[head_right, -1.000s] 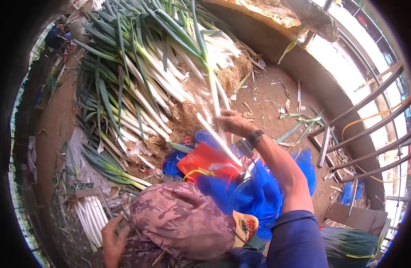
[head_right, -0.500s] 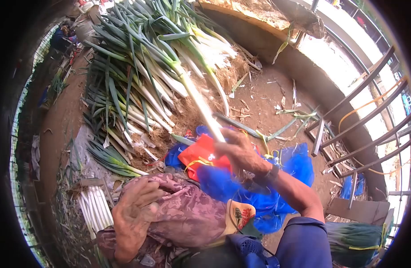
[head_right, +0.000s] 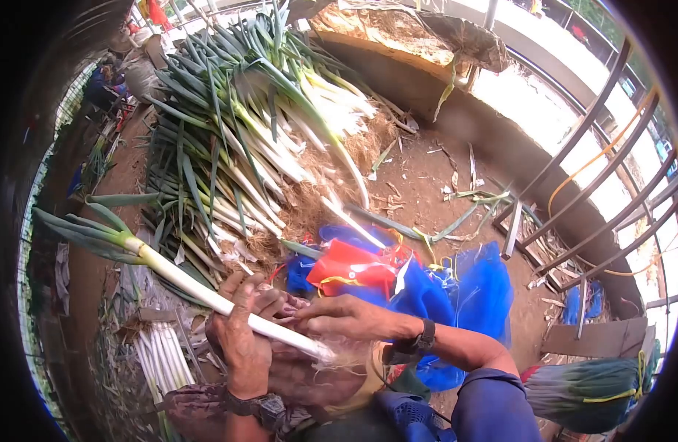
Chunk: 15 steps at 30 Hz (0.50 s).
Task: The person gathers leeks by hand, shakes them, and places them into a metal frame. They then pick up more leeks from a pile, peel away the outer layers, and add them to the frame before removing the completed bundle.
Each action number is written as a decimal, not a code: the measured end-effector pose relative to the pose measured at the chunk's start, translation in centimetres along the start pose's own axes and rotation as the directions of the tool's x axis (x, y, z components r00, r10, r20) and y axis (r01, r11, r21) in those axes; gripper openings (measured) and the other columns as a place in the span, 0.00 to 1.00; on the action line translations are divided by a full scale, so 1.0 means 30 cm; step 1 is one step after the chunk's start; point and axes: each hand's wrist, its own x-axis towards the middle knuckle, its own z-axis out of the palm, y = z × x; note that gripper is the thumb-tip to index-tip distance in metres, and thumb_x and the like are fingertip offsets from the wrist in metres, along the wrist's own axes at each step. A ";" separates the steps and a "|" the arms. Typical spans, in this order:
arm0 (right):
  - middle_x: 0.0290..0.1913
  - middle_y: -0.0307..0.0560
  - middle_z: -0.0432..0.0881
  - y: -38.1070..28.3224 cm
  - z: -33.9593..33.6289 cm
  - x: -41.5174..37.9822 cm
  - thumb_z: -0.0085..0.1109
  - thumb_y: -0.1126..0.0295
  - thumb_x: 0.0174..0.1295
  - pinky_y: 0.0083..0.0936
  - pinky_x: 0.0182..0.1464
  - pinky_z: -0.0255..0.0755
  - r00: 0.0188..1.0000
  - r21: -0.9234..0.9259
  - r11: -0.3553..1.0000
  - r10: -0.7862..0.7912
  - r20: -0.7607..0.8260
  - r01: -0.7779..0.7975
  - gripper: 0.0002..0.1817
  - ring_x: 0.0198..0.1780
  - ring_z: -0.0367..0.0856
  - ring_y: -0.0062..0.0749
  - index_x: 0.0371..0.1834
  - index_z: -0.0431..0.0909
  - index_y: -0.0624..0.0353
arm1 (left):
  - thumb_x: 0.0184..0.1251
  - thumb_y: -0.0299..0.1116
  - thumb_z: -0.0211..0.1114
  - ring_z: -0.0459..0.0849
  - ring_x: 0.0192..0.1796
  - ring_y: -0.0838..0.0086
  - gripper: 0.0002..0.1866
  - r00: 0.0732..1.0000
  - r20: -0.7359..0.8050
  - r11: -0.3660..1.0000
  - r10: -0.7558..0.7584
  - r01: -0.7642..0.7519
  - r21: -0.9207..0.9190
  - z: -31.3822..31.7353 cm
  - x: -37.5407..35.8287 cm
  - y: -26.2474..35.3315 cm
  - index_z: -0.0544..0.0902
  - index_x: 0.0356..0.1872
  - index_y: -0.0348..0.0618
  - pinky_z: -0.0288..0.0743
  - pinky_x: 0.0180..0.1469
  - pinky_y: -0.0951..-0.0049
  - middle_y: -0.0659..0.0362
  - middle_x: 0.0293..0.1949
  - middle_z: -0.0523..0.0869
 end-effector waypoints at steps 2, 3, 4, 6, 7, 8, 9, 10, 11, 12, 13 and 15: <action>0.55 0.47 0.83 0.084 -0.096 0.004 0.55 0.55 0.75 0.29 0.61 0.73 0.977 0.015 0.987 0.159 -0.145 -0.159 0.25 0.56 0.80 0.29 0.64 0.76 0.65 | 0.71 0.34 0.64 0.86 0.34 0.73 0.20 0.998 -0.016 0.998 0.056 -0.056 -0.016 -0.002 0.032 0.056 0.72 0.59 0.37 0.86 0.37 0.74 0.53 0.45 0.83; 0.53 0.47 0.84 0.123 -0.140 0.012 0.55 0.54 0.74 0.28 0.59 0.74 0.959 -0.010 0.981 0.185 -0.214 -0.191 0.26 0.54 0.81 0.28 0.63 0.77 0.65 | 0.72 0.35 0.65 0.83 0.30 0.77 0.20 0.996 -0.055 0.997 0.068 -0.069 -0.022 0.017 0.044 0.078 0.74 0.59 0.39 0.84 0.35 0.77 0.56 0.42 0.83; 0.51 0.46 0.85 0.159 -0.178 0.023 0.55 0.53 0.74 0.27 0.58 0.75 0.938 -0.030 0.974 0.206 -0.279 -0.223 0.26 0.52 0.82 0.28 0.62 0.78 0.65 | 0.72 0.35 0.65 0.83 0.30 0.77 0.20 0.995 -0.066 0.997 0.075 -0.076 -0.015 0.034 0.065 0.083 0.74 0.59 0.39 0.84 0.35 0.77 0.56 0.42 0.83; 0.50 0.48 0.85 0.264 -0.272 0.053 0.59 0.53 0.71 0.28 0.54 0.77 0.862 0.025 0.961 0.257 -0.437 -0.274 0.27 0.50 0.83 0.29 0.61 0.79 0.66 | 0.72 0.36 0.66 0.81 0.29 0.79 0.19 0.989 -0.125 0.995 0.082 -0.089 -0.049 0.081 0.107 0.083 0.75 0.59 0.42 0.83 0.36 0.78 0.59 0.41 0.82; 0.51 0.48 0.84 0.323 -0.328 0.075 0.60 0.53 0.70 0.29 0.53 0.77 0.841 0.104 0.957 0.288 -0.458 -0.271 0.27 0.50 0.83 0.29 0.60 0.79 0.66 | 0.72 0.37 0.66 0.82 0.30 0.80 0.19 0.988 -0.135 0.995 0.075 -0.083 -0.055 0.108 0.127 0.077 0.76 0.58 0.43 0.83 0.37 0.78 0.60 0.40 0.83; 0.51 0.48 0.84 0.367 -0.378 0.099 0.61 0.53 0.70 0.30 0.52 0.78 0.819 0.183 0.946 0.323 -0.474 -0.267 0.27 0.49 0.83 0.30 0.60 0.80 0.66 | 0.72 0.38 0.66 0.83 0.33 0.79 0.18 0.994 -0.083 0.991 0.067 -0.076 -0.110 0.121 0.156 0.051 0.76 0.57 0.44 0.83 0.36 0.76 0.60 0.38 0.83; 0.51 0.47 0.84 0.412 -0.433 0.130 0.61 0.54 0.69 0.30 0.51 0.77 0.798 0.130 0.959 0.282 -0.533 -0.252 0.27 0.48 0.82 0.29 0.60 0.80 0.66 | 0.71 0.37 0.66 0.83 0.33 0.79 0.18 0.994 -0.070 0.990 0.080 -0.087 -0.111 0.148 0.175 0.023 0.77 0.57 0.43 0.83 0.37 0.75 0.60 0.38 0.83; 0.51 0.47 0.84 0.440 -0.490 0.165 0.61 0.55 0.69 0.30 0.49 0.77 0.773 0.077 0.967 0.239 -0.587 -0.241 0.26 0.47 0.82 0.29 0.60 0.79 0.66 | 0.71 0.37 0.66 0.84 0.34 0.78 0.17 0.994 -0.058 0.989 0.090 -0.096 -0.112 0.175 0.192 -0.009 0.77 0.56 0.43 0.83 0.37 0.74 0.60 0.37 0.83; 0.49 0.45 0.83 0.449 -0.556 0.202 0.61 0.56 0.69 0.27 0.46 0.76 0.766 0.008 0.973 0.187 -0.615 -0.231 0.26 0.45 0.80 0.27 0.60 0.80 0.67 | 0.71 0.36 0.67 0.84 0.34 0.78 0.17 0.997 -0.068 0.986 0.033 -0.043 -0.160 0.191 0.221 -0.050 0.77 0.56 0.43 0.83 0.38 0.73 0.59 0.37 0.83; 0.49 0.44 0.83 0.487 -0.644 0.249 0.62 0.56 0.68 0.26 0.45 0.75 0.736 0.022 0.964 0.217 -0.641 -0.265 0.25 0.44 0.79 0.26 0.59 0.81 0.66 | 0.70 0.35 0.67 0.84 0.35 0.77 0.17 0.997 -0.074 0.977 -0.026 0.009 -0.212 0.201 0.252 -0.090 0.76 0.56 0.43 0.84 0.39 0.72 0.59 0.38 0.83; 0.49 0.44 0.83 0.459 -0.688 0.286 0.64 0.54 0.65 0.26 0.46 0.74 0.704 0.024 0.976 0.173 -0.689 -0.216 0.28 0.44 0.80 0.27 0.59 0.80 0.66 | 0.70 0.32 0.67 0.84 0.36 0.76 0.17 0.997 -0.047 0.982 -0.065 0.055 -0.179 0.198 0.270 -0.120 0.76 0.56 0.42 0.85 0.42 0.70 0.58 0.39 0.83; 0.55 0.57 0.83 0.529 -0.891 0.362 0.66 0.61 0.64 0.30 0.59 0.73 0.618 -0.244 0.880 0.069 -0.783 -0.407 0.32 0.56 0.81 0.39 0.67 0.70 0.69 | 0.70 0.31 0.67 0.84 0.37 0.76 0.18 0.987 -0.075 0.969 -0.145 0.126 -0.213 0.181 0.313 -0.201 0.75 0.57 0.42 0.85 0.43 0.70 0.58 0.40 0.83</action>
